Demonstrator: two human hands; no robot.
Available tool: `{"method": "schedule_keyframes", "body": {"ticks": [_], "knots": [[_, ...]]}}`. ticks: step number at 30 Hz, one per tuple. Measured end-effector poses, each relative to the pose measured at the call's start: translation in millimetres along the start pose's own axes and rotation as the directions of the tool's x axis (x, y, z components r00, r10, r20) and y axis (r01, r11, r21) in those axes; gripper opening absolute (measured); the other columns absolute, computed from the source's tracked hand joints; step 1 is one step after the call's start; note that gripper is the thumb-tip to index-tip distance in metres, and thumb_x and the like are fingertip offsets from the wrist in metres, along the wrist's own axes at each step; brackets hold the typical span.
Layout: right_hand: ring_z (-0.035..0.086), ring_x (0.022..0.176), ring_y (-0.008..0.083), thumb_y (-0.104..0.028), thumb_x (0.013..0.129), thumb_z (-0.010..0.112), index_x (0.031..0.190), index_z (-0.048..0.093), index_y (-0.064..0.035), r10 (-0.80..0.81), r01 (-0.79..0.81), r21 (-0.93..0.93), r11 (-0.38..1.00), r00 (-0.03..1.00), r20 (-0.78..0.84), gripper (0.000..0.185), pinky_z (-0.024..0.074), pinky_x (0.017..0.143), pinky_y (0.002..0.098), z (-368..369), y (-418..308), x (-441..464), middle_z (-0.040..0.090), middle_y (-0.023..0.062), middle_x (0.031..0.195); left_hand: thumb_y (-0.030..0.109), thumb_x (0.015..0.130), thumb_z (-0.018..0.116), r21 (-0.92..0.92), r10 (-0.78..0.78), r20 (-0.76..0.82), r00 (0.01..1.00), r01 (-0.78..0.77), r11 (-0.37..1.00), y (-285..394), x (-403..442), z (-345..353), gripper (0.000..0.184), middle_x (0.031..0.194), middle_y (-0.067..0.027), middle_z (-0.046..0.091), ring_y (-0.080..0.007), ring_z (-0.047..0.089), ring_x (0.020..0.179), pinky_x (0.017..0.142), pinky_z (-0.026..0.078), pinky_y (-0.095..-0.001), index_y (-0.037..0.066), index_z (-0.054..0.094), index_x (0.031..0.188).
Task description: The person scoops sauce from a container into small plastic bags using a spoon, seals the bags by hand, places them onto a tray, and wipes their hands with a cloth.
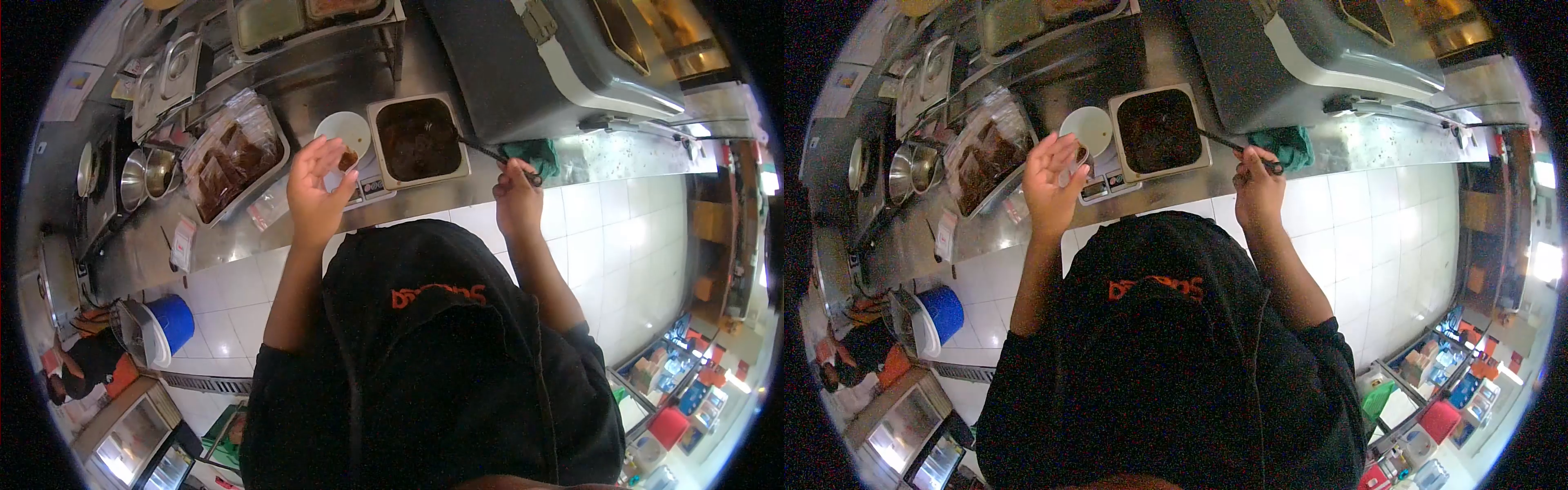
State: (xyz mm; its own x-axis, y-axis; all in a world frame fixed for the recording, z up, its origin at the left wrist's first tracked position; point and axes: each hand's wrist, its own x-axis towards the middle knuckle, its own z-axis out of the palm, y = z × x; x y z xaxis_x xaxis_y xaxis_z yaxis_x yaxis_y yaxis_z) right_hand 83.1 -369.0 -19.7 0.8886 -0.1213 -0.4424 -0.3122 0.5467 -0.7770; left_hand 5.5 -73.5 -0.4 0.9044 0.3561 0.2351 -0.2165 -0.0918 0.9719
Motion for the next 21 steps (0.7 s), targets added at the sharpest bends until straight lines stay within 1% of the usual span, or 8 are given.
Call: {"method": "schedule_keyframes", "body": {"ticks": [3,7,10,11,14,17,20,21], "knots": [[0.053,0.069,0.0116,-0.008,0.089,0.066,0.098,0.058,-0.0014,-0.212,0.211,0.021,0.977,0.965,0.155,0.014,0.0428,0.062,0.0239,30.7,-24.5,-22.1,0.066,0.0112,0.090,-0.007,0.076,0.070,-0.037,0.057,0.026,0.998,-0.056,0.998,8.1,9.6,6.1,0.062,0.124,-0.0166,0.057,-0.0231,0.056,0.117,0.102,0.043,-0.0359,-0.001,0.041,0.131],[0.058,0.074,0.0154,-0.002,0.086,0.068,0.093,0.060,0.0002,-0.481,0.515,-0.008,0.857,0.806,0.346,0.011,0.0463,0.070,0.0275,65.3,-47.2,-52.7,0.068,0.0150,0.092,-0.007,0.077,0.070,0.042,0.097,0.091,0.991,-0.101,0.994,28.6,23.3,14.8,0.065,0.126,-0.0184,0.056,-0.0244,0.056,0.117,0.103,0.044,-0.0368,-0.001,0.038,0.133],[0.063,0.078,0.0200,0.003,0.084,0.069,0.090,0.061,0.0011,-0.661,0.831,-0.040,0.555,0.469,0.585,0.010,0.0474,0.071,0.0296,76.8,-57.4,-64.0,0.069,0.0166,0.092,-0.005,0.076,0.072,-0.019,0.118,0.083,0.990,-0.116,0.993,46.6,26.7,24.1,0.066,0.124,-0.0177,0.057,-0.0233,0.057,0.116,0.103,0.044,-0.0355,-0.002,0.040,0.133],[0.066,0.083,0.0244,0.007,0.081,0.068,0.087,0.061,0.0016,-0.670,0.866,-0.019,0.499,0.400,0.625,0.011,0.0486,0.072,0.0315,84.8,-62.1,-70.3,0.069,0.0181,0.088,-0.004,0.075,0.073,-0.068,0.118,0.066,0.991,-0.113,0.991,51.7,26.9,26.8,0.065,0.123,-0.0171,0.057,-0.0225,0.058,0.115,0.102,0.044,-0.0344,-0.003,0.041,0.132],[0.067,0.085,0.0260,0.010,0.079,0.067,0.087,0.061,0.0019,-0.631,0.907,-0.014,0.421,0.304,0.713,0.013,0.0494,0.071,0.0329,88.7,-67.4,-80.3,0.068,0.0190,0.086,-0.004,0.075,0.074,-0.056,0.095,0.055,0.994,-0.092,0.994,62.8,25.7,29.0,0.066,0.120,-0.0152,0.058,-0.0219,0.057,0.116,0.103,0.043,-0.0344,-0.002,0.042,0.133],[0.066,0.075,0.0254,0.012,0.077,0.068,0.086,0.061,0.0008,-0.643,0.924,0.056,0.378,0.218,0.734,0.016,0.0480,0.065,0.0323,89.6,-67.8,-82.0,0.068,0.0180,0.083,-0.004,0.075,0.075,-0.049,0.118,0.049,0.992,-0.116,0.992,59.0,26.1,28.5,0.068,0.118,-0.0131,0.059,-0.0195,0.059,0.111,0.099,0.045,-0.0330,0.001,0.042,0.134],[0.064,0.070,0.0247,0.013,0.074,0.069,0.085,0.061,0.0002,-0.630,0.942,0.091,0.322,0.141,0.764,0.019,0.0464,0.061,0.0320,88.8,-72.1,-82.9,0.068,0.0171,0.081,-0.004,0.075,0.075,0.076,0.149,0.126,0.981,-0.159,0.984,58.2,25.0,22.4,0.076,0.120,-0.0154,0.057,-0.0217,0.059,0.109,0.097,0.047,-0.0340,0.002,0.034,0.138],[0.064,0.069,0.0244,0.013,0.074,0.070,0.085,0.061,0.0000,-0.621,0.946,0.100,0.307,0.120,0.774,0.019,0.0459,0.060,0.0319,88.4,-74.4,-83.1,0.068,0.0167,0.081,-0.005,0.075,0.075,-0.007,0.161,0.121,0.980,-0.161,0.987,56.9,25.8,23.4,0.075,0.119,-0.0147,0.057,-0.0209,0.059,0.107,0.096,0.047,-0.0334,0.002,0.035,0.138]]}}
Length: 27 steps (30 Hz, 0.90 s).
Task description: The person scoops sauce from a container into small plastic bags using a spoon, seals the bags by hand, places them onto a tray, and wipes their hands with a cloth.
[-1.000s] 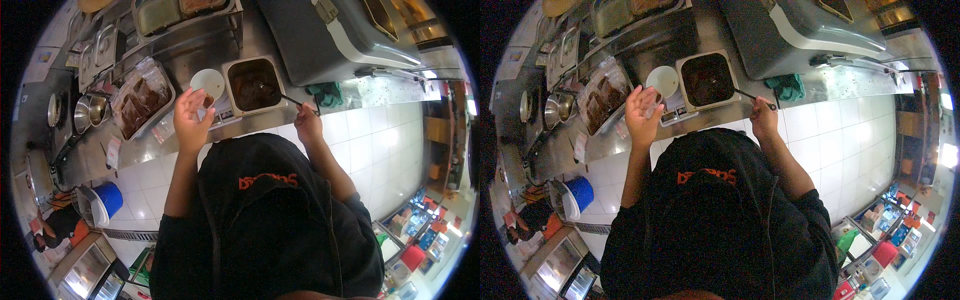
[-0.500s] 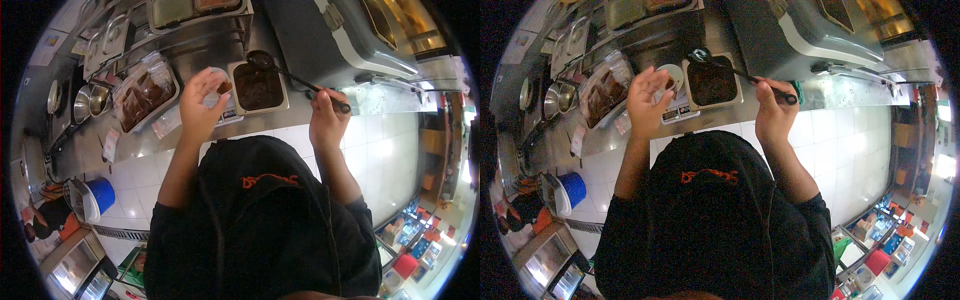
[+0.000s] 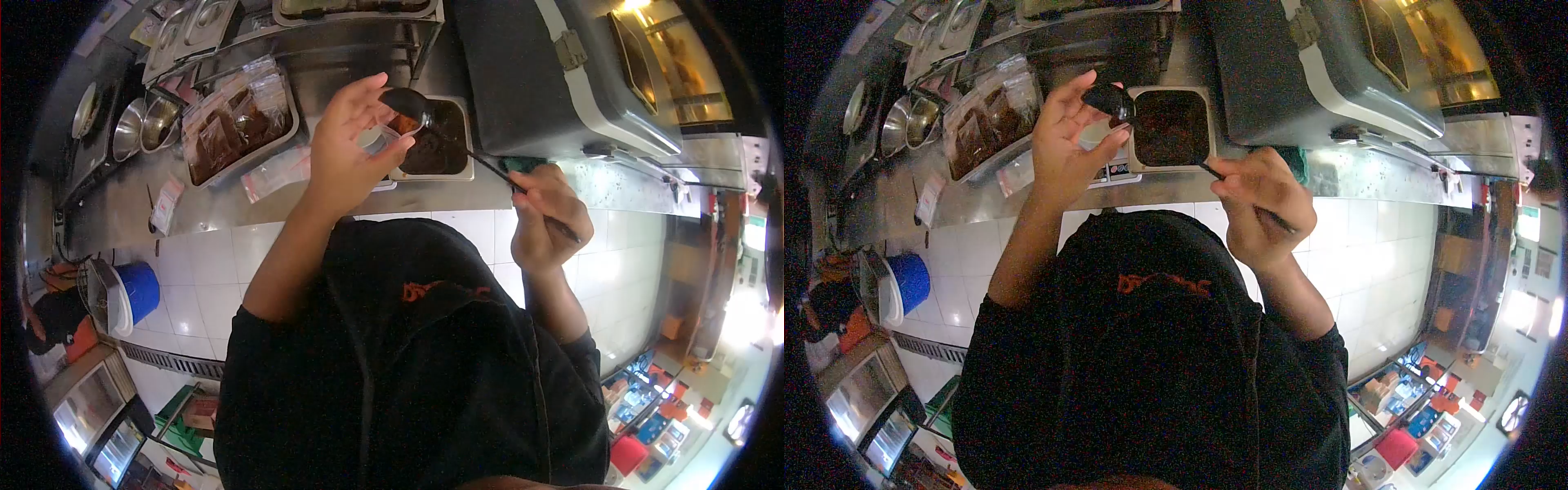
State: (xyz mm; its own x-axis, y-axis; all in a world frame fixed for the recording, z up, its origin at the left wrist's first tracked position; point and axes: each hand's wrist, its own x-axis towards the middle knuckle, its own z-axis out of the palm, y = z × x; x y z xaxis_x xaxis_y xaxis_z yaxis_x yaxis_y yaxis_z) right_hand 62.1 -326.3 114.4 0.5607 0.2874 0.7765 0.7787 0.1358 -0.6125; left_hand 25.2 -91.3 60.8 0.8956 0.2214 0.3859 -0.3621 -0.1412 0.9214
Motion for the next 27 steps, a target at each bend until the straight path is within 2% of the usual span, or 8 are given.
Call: {"method": "schedule_keyframes", "body": {"ticks": [2,6,9,12,16,19,23,27], "knots": [[0.063,0.068,0.0243,0.012,0.073,0.071,0.084,0.061,-0.0002,-0.027,0.031,-0.049,0.998,0.997,0.073,0.019,0.0452,0.058,0.0317,-4.4,-4.9,4.7,0.068,0.0171,0.082,-0.006,0.074,0.075,-0.163,0.027,-0.010,1.000,-0.029,0.986,-2.8,2.3,3.6,0.075,0.116,-0.0133,0.058,-0.0194,0.060,0.104,0.093,0.048,-0.0323,0.002,0.036,0.137],[0.061,0.065,0.0229,0.008,0.075,0.072,0.083,0.061,-0.0009,-0.080,0.093,-0.093,0.991,0.988,0.130,0.016,0.0451,0.057,0.0307,-10.7,-3.5,7.1,0.069,0.0189,0.085,-0.007,0.074,0.074,-0.118,0.014,-0.013,1.000,-0.015,0.993,-1.7,1.5,5.1,0.073,0.119,-0.0143,0.058,-0.0180,0.060,0.104,0.094,0.048,-0.0320,0.003,0.038,0.136],[0.060,0.067,0.0198,0.002,0.079,0.072,0.086,0.062,-0.0019,-0.019,0.018,-0.011,1.000,1.000,-0.011,0.013,0.0457,0.060,0.0291,-7.5,3.8,-1.0,0.069,0.0184,0.086,-0.008,0.074,0.073,-0.045,-0.012,-0.011,1.000,0.011,0.999,-2.5,-1.3,7.2,0.072,0.124,-0.0157,0.057,-0.0187,0.060,0.106,0.095,0.047,-0.0325,0.002,0.037,0.136],[0.059,0.073,0.0158,-0.002,0.083,0.071,0.090,0.062,-0.0013,0.233,-0.213,0.120,0.970,0.953,-0.194,0.011,0.0464,0.065,0.0273,-10.9,17.6,-14.7,0.068,0.0142,0.085,-0.009,0.075,0.072,-0.059,-0.028,-0.015,1.000,0.027,0.998,-7.3,-1.5,10.2,0.071,0.124,-0.0159,0.057,-0.0208,0.059,0.110,0.098,0.046,-0.0338,0.001,0.037,0.135],[0.059,0.079,0.0110,-0.004,0.088,0.067,0.095,0.062,0.0018,0.632,-0.503,0.393,0.770,0.688,-0.357,0.010,0.0465,0.070,0.0247,-23.0,46.9,-36.5,0.067,0.0088,0.087,-0.007,0.078,0.068,-0.078,-0.027,-0.037,0.999,0.024,0.997,-17.4,-4.1,10.5,0.064,0.123,-0.0166,0.057,-0.0229,0.058,0.115,0.101,0.044,-0.0347,0.000,0.039,0.135],[0.059,0.080,0.0105,-0.005,0.087,0.068,0.098,0.062,0.0018,0.709,-0.726,0.077,0.684,0.636,-0.304,0.014,0.0471,0.073,0.0240,-35.5,77.5,-62.9,0.067,0.0078,0.086,-0.006,0.086,0.057,-0.034,0.014,-0.018,1.000,-0.015,0.999,-21.1,-7.9,5.4,0.058,0.129,-0.0192,0.054,-0.0244,0.057,0.117,0.101,0.044,-0.0353,0.000,0.033,0.139],[0.061,0.083,0.0128,-0.006,0.085,0.071,0.100,0.062,0.0022,0.745,-0.762,-0.015,0.648,0.637,-0.200,0.019,0.0480,0.076,0.0249,-28.9,97.7,-68.4,0.067,0.0075,0.092,-0.006,0.094,0.036,-0.089,0.005,0.013,1.000,-0.004,0.996,1.2,-4.3,8.9,0.055,0.138,-0.0223,0.048,-0.0261,0.056,0.119,0.102,0.044,-0.0365,0.000,0.020,0.145],[0.064,0.091,0.0209,-0.016,0.080,0.075,0.109,0.063,-0.0010,0.272,-0.279,-0.685,0.673,0.955,-0.121,0.035,0.0488,0.081,0.0324,-18.8,75.6,-28.5,0.067,0.0108,0.100,-0.011,0.092,0.025,-0.302,-0.027,0.127,0.992,0.064,0.951,24.7,0.4,14.4,0.062,0.146,-0.0236,0.038,-0.0308,0.058,0.117,0.103,0.044,-0.0389,0.005,0.006,0.149]]}}
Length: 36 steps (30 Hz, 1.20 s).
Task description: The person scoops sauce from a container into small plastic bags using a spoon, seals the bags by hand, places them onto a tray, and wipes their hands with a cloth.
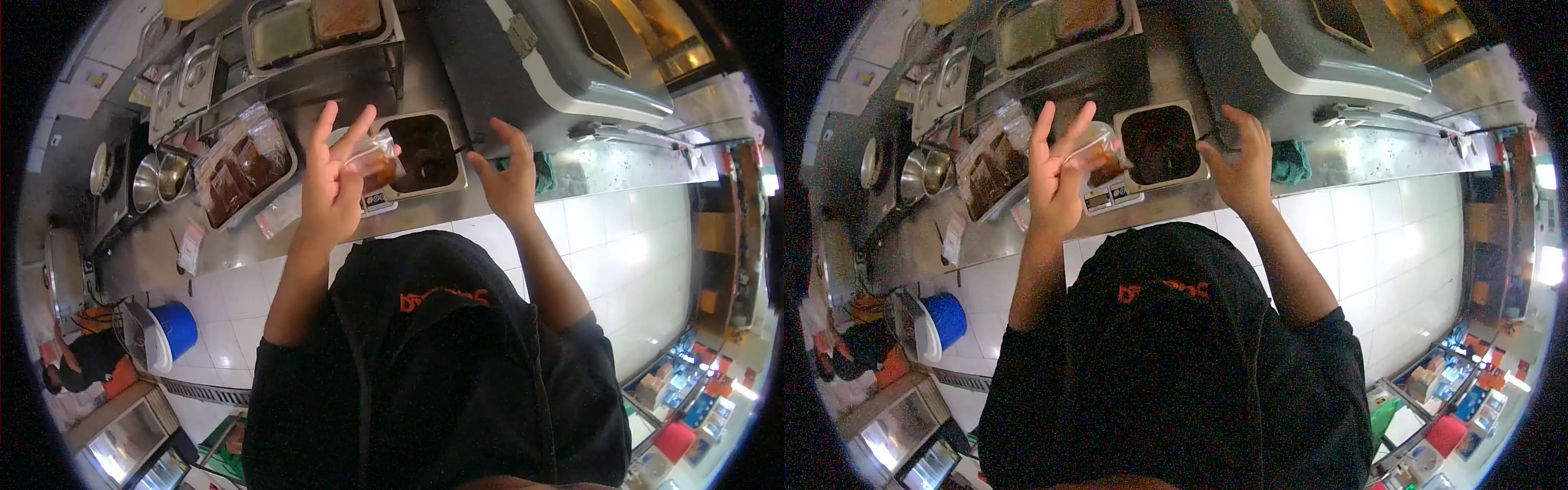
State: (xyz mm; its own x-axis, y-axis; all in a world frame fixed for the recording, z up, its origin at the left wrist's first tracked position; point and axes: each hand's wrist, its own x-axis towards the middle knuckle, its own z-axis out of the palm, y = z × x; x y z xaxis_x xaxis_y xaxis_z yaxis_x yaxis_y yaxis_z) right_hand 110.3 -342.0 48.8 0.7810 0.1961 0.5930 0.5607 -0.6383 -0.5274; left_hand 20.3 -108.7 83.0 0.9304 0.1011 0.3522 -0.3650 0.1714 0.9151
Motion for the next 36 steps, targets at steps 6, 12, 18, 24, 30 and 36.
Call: {"method": "schedule_keyframes", "body": {"ticks": [6,12,18,24,30,36], "knots": [[0.064,0.091,0.0209,-0.017,0.081,0.074,0.105,0.067,-0.0028,-0.106,-0.262,0.642,0.720,0.873,0.475,0.029,0.0484,0.081,0.0322,-17.0,-46.4,28.9,0.066,0.0145,0.100,-0.003,0.095,0.032,0.056,0.005,0.139,0.990,-0.013,0.998,15.5,3.5,23.2,0.059,0.144,-0.0287,0.037,-0.0335,0.058,0.115,0.100,0.046,-0.0404,0.007,0.006,0.147],[0.062,0.073,0.0201,-0.013,0.083,0.070,0.087,0.065,-0.0007,-0.093,-0.286,0.587,0.757,0.843,0.530,0.014,0.0481,0.067,0.0321,-17.7,-56.3,34.4,0.066,0.0119,0.081,0.005,0.097,0.042,0.017,-0.031,0.126,0.992,0.029,0.999,0.0,1.7,25.0,0.044,0.141,-0.0255,0.043,-0.0257,0.056,0.116,0.099,0.044,-0.0349,0.001,0.027,0.138],[0.060,0.071,0.0147,-0.012,0.083,0.067,0.086,0.063,-0.0008,-0.028,-0.326,0.622,0.712,0.872,0.489,0.012,0.0478,0.066,0.0306,-19.3,-53.7,31.6,0.064,0.0091,0.077,0.013,0.098,0.054,0.020,-0.125,0.029,0.992,0.124,0.992,-13.4,-10.6,15.0,0.018,0.103,-0.0122,0.066,-0.0133,0.062,0.093,0.082,0.048,-0.0249,-0.002,0.054,0.107],[0.053,0.074,0.0088,-0.003,0.085,0.061,0.085,0.058,0.0002,-0.042,-0.479,0.662,0.576,0.792,0.610,0.005,0.0447,0.068,0.0248,-19.8,-51.7,25.7,0.058,0.0022,0.079,0.012,0.096,0.054,0.301,-0.067,0.029,0.997,0.055,0.952,-6.5,-8.6,24.4,0.014,0.088,-0.0040,0.063,-0.0069,0.054,0.076,0.069,0.043,-0.0217,-0.001,0.058,0.092],[0.058,0.072,0.0131,-0.006,0.079,0.065,0.081,0.061,-0.0006,-0.115,-0.336,0.608,0.719,0.806,0.581,0.007,0.0475,0.068,0.0280,-22.0,-51.8,28.0,0.062,0.0066,0.076,0.009,0.095,0.055,0.335,-0.118,0.019,0.993,0.105,0.936,2.2,-9.0,33.2,0.013,0.076,0.0008,0.059,-0.0060,0.049,0.066,0.058,0.040,-0.0224,0.000,0.059,0.088],[0.061,0.072,0.0154,-0.007,0.076,0.066,0.079,0.062,-0.0007,-0.228,-0.247,0.663,0.707,0.808,0.544,0.008,0.0485,0.067,0.0296,-6.1,-54.6,24.2,0.064,0.0092,0.077,0.000,0.079,0.061,0.511,0.170,0.099,0.980,-0.197,0.837,-5.0,-8.6,28.1,0.007,0.067,-0.0115,0.054,-0.0237,0.055,0.057,0.052,0.042,-0.0327,0.002,0.054,0.078]]}}
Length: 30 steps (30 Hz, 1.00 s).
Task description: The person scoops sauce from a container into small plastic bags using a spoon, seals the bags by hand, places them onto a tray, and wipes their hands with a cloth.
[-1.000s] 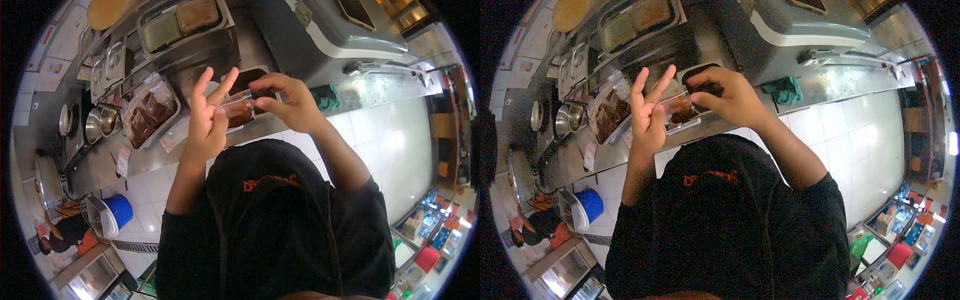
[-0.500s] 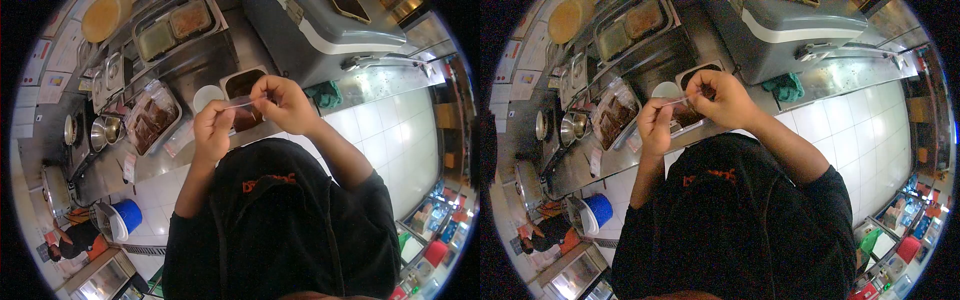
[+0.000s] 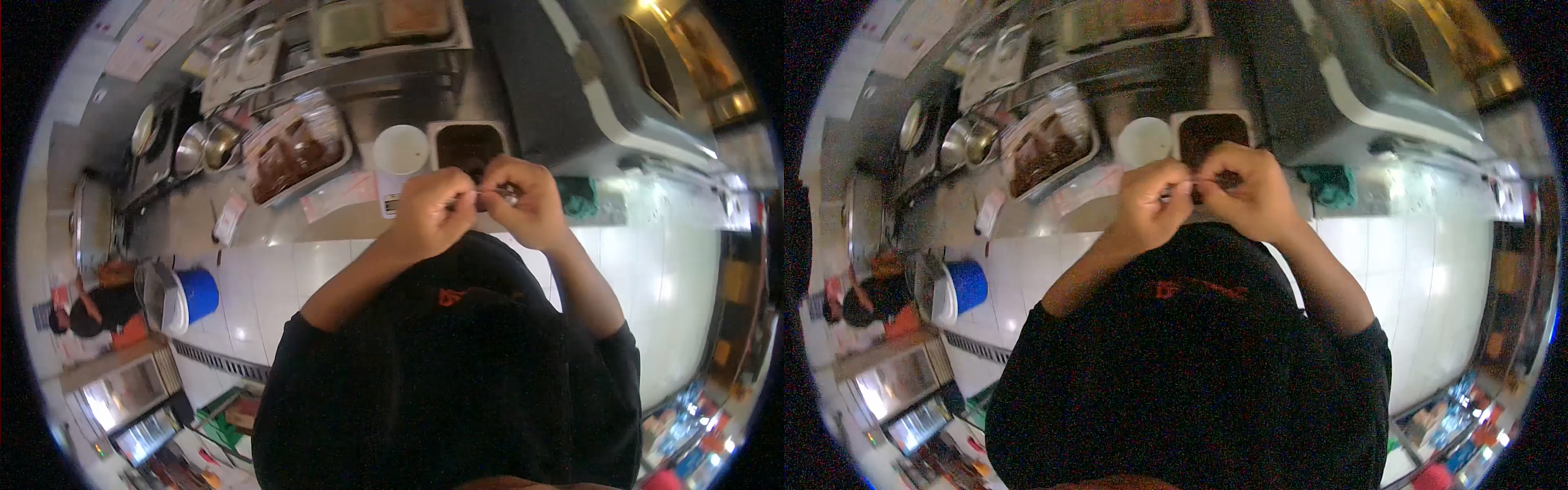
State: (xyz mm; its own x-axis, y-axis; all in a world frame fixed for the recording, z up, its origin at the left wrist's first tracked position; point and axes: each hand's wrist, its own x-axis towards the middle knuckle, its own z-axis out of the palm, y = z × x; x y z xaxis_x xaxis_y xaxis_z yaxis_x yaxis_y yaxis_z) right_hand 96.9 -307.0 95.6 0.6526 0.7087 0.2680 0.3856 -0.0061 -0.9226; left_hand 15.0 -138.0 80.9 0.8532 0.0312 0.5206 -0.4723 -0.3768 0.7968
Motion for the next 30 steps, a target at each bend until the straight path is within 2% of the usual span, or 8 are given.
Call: {"method": "schedule_keyframes", "body": {"ticks": [4,10,16,18,20,23,26,30], "knots": [[0.060,0.074,0.0131,-0.004,0.079,0.064,0.079,0.062,-0.0019,0.110,-0.108,0.045,0.993,0.993,-0.035,0.004,0.0478,0.068,0.0279,4.7,15.8,-9.7,0.064,0.0070,0.080,0.000,0.076,0.061,0.013,0.062,-0.079,0.995,-0.061,0.998,-3.9,-13.5,-12.5,0.007,0.069,-0.0100,0.056,-0.0230,0.057,0.057,0.054,0.044,-0.0328,0.002,0.055,0.078],[0.057,0.077,0.0113,-0.003,0.084,0.059,0.083,0.061,-0.0017,0.354,-0.313,0.193,0.930,0.903,-0.243,0.002,0.0446,0.072,0.0253,-22.0,60.9,-47.1,0.063,0.0049,0.083,0.012,0.094,0.053,-0.170,-0.097,-0.390,0.916,0.032,0.985,-45.4,-51.0,-75.6,0.018,0.073,-0.0090,0.063,-0.0149,0.057,0.062,0.055,0.045,-0.0303,0.001,0.055,0.079],[0.057,0.080,0.0112,-0.007,0.087,0.061,0.088,0.061,-0.0026,0.519,-0.433,0.318,0.844,0.808,-0.277,0.004,0.0418,0.073,0.0238,-22.5,87.4,-71.4,0.064,0.0045,0.084,0.027,0.099,0.050,0.002,-0.354,-0.731,0.583,0.521,0.854,-141.7,-82.5,-222.9,0.026,0.087,-0.0123,0.063,-0.0197,0.062,0.075,0.070,0.050,-0.0321,0.001,0.050,0.100],[0.058,0.081,0.0111,-0.008,0.088,0.060,0.089,0.061,-0.0020,0.535,-0.465,0.286,0.838,0.803,-0.261,0.007,0.0417,0.073,0.0238,-19.6,93.6,-74.8,0.064,0.0047,0.085,0.029,0.096,0.055,0.342,-0.143,-0.786,0.601,0.616,0.709,-185.2,-90.4,-271.0,0.031,0.092,-0.0119,0.064,-0.0190,0.059,0.082,0.077,0.048,-0.0324,-0.001,0.057,0.103],[0.058,0.081,0.0107,-0.009,0.089,0.059,0.092,0.061,-0.0017,0.583,-0.515,0.294,0.805,0.780,-0.229,0.008,0.0417,0.072,0.0238,-13.0,96.6,-72.8,0.065,0.0045,0.086,0.032,0.095,0.057,0.355,-0.150,-0.858,0.491,0.779,0.517,-241.8,-114.4,-310.5,0.041,0.104,-0.0156,0.063,-0.0261,0.059,0.091,0.085,0.046,-0.0373,-0.002,0.055,0.117],[0.058,0.081,0.0103,-0.010,0.091,0.058,0.097,0.062,-0.0020,0.624,-0.572,0.272,0.774,0.762,-0.174,0.011,0.0422,0.073,0.0241,1.8,93.4,-71.2,0.066,0.0039,0.087,0.038,0.094,0.057,0.305,-0.077,-0.901,0.426,0.751,0.586,-258.0,-136.7,-331.4,0.048,0.110,-0.0181,0.062,-0.0311,0.060,0.092,0.086,0.046,-0.0390,-0.002,0.053,0.120],[0.058,0.088,0.0129,-0.015,0.090,0.058,0.106,0.059,-0.0033,0.712,-0.689,0.205,0.695,0.700,-0.062,0.020,0.0424,0.079,0.0260,9.6,100.4,-88.8,0.064,0.0048,0.092,0.036,0.092,0.060,0.562,0.098,-0.769,0.632,0.596,0.574,-207.8,-125.8,-283.3,0.045,0.106,-0.0176,0.062,-0.0311,0.060,0.094,0.085,0.046,-0.0380,-0.002,0.056,0.115],[0.043,0.129,0.0284,-0.025,0.095,0.058,0.140,0.038,-0.0078,0.756,-0.805,0.204,0.556,0.593,0.279,0.052,0.0310,0.109,0.0392,17.7,128.4,-152.7,0.052,0.0144,0.133,0.022,0.084,0.063,0.653,-0.139,-0.491,0.860,0.469,0.595,-178.7,-157.3,-192.6,0.026,0.101,-0.0137,0.063,-0.0301,0.058,0.094,0.085,0.044,-0.0385,0.005,0.062,0.104]]}}
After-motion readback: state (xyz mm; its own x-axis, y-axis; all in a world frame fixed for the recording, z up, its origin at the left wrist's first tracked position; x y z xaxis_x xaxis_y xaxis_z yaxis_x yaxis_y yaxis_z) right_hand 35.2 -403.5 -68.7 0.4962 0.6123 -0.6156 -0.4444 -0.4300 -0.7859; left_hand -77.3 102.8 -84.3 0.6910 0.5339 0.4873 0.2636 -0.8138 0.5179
